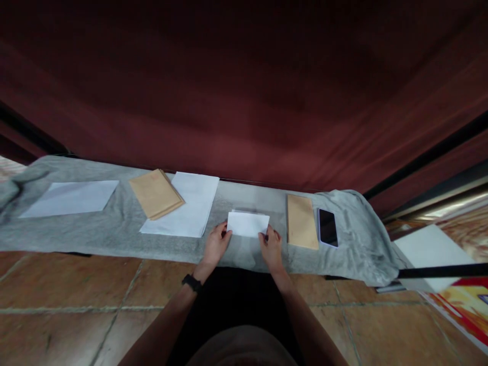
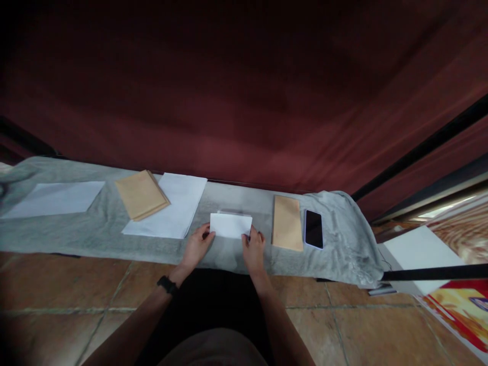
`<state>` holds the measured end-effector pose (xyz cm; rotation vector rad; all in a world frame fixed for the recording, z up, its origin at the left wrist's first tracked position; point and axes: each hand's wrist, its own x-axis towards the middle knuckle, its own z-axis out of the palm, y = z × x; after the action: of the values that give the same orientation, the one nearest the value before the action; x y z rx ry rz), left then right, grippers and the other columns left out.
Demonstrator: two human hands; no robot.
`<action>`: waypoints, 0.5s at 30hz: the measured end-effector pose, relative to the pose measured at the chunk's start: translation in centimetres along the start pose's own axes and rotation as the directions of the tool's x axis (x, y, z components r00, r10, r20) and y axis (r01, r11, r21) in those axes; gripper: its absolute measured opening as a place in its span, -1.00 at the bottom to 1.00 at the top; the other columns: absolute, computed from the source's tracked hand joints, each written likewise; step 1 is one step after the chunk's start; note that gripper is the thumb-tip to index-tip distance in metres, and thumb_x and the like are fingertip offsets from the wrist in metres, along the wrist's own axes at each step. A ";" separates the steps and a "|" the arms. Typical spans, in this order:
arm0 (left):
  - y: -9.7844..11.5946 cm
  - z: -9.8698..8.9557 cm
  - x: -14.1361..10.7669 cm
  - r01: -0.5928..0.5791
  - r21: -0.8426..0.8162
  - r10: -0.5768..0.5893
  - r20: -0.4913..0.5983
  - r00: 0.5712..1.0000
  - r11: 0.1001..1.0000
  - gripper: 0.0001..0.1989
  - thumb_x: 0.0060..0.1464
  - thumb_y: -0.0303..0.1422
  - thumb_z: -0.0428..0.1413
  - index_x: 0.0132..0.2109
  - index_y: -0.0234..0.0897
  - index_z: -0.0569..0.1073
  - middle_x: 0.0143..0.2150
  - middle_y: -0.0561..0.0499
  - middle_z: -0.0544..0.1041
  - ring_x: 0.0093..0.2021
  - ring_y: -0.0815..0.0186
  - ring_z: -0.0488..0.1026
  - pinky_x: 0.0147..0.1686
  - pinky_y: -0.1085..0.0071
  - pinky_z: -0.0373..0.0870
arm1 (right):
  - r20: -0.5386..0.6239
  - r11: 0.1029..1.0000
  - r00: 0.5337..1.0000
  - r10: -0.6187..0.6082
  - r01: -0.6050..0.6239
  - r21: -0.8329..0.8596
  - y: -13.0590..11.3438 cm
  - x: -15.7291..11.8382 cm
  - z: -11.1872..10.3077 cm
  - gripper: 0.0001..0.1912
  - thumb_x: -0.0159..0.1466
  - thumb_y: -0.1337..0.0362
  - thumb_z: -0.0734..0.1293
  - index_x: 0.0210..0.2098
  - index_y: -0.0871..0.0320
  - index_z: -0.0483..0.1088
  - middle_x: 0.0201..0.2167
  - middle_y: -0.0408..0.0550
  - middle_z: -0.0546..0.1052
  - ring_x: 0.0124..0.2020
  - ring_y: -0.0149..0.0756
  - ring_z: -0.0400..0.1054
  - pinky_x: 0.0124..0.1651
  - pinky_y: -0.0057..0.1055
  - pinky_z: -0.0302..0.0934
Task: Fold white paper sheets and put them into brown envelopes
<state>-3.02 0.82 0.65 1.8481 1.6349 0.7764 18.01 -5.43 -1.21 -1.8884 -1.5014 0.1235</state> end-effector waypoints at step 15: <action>3.9 -0.8 1.4 0.185 0.215 -0.209 0.096 0.973 0.959 -0.54 0.28 -0.31 0.10 0.30 -0.18 0.35 -0.05 -0.05 0.66 -0.06 0.20 0.59 -0.12 0.38 0.41 | 0.005 0.944 0.999 -0.045 0.044 -0.328 -0.7 0.1 0.5 -0.51 0.46 0.23 0.16 0.31 0.31 0.22 -0.01 0.23 0.57 -0.05 -0.03 0.39 0.19 -0.04 0.04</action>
<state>-0.87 1.83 4.11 1.7933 1.8448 0.4186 17.23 -5.03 -1.08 -2.1085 -1.6415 -0.1605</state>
